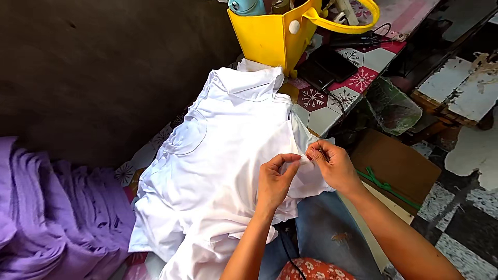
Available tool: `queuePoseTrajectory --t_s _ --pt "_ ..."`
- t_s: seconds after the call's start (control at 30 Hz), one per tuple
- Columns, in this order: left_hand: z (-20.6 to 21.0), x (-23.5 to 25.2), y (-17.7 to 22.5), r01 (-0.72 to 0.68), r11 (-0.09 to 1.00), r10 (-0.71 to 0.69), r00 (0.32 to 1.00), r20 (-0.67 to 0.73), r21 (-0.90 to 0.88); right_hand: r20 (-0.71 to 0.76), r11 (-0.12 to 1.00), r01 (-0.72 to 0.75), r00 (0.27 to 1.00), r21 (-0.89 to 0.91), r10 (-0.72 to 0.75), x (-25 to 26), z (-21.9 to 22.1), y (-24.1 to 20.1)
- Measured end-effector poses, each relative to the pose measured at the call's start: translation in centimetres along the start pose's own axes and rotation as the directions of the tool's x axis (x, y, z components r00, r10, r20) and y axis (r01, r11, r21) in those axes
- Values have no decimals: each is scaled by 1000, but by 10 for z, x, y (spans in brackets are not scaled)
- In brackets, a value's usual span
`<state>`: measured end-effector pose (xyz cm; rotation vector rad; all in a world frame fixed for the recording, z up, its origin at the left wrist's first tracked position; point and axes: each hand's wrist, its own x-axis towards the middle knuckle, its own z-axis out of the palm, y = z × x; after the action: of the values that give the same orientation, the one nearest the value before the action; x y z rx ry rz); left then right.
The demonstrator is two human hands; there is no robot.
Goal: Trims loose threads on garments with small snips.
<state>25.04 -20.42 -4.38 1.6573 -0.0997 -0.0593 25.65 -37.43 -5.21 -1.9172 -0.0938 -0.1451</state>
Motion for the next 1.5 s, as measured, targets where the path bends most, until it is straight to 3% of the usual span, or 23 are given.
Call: queuePoseTrajectory --t_s 0.1,0.17,0.3,0.37,0.47,0.53,0.6,0.7,0.8,0.9,1.1,1.33,1.5 --pt "5 -3 -7 -119 991 121 992 -35 64 -33 963 145 987 -227 -156 -5 -4 -16" --pt "11 -6 -13 -193 980 196 979 -53 46 -17 939 195 978 -282 -208 -10 -3 -28" --pt "24 -12 -22 -305 952 300 945 -129 -17 38 894 333 941 -301 -337 -22 13 -50" --pt "27 -16 -21 -325 945 313 932 -183 -39 97 907 371 929 -199 -358 -25 19 -54" --pt "21 -12 -22 -315 947 320 924 -207 61 96 940 224 962 257 -255 -26 5 -49" --pt "13 -10 -23 -269 953 293 936 -194 142 61 873 74 991 482 -117 -26 -13 -38" --pt "8 -10 -22 -245 954 280 935 -218 175 128 787 -113 991 607 44 -28 -23 -26" --pt "8 -10 -20 -226 956 270 928 -256 188 384 631 -447 890 634 244 -38 -15 -23" --pt "11 -12 -17 -225 958 265 933 -245 178 608 502 -658 739 562 289 -41 2 -28" --pt "13 -13 -16 -232 956 270 936 -228 179 650 418 -719 689 556 321 -36 14 -28" --pt "11 -11 -16 -198 961 237 950 -205 190 630 373 -687 724 624 280 -31 13 -19" --pt "11 -9 -19 -186 951 235 953 -189 247 704 291 -761 648 580 290 -25 10 -13" --pt "14 -9 -19 -186 948 235 956 -176 260 680 228 -751 659 620 322 -24 12 -11"
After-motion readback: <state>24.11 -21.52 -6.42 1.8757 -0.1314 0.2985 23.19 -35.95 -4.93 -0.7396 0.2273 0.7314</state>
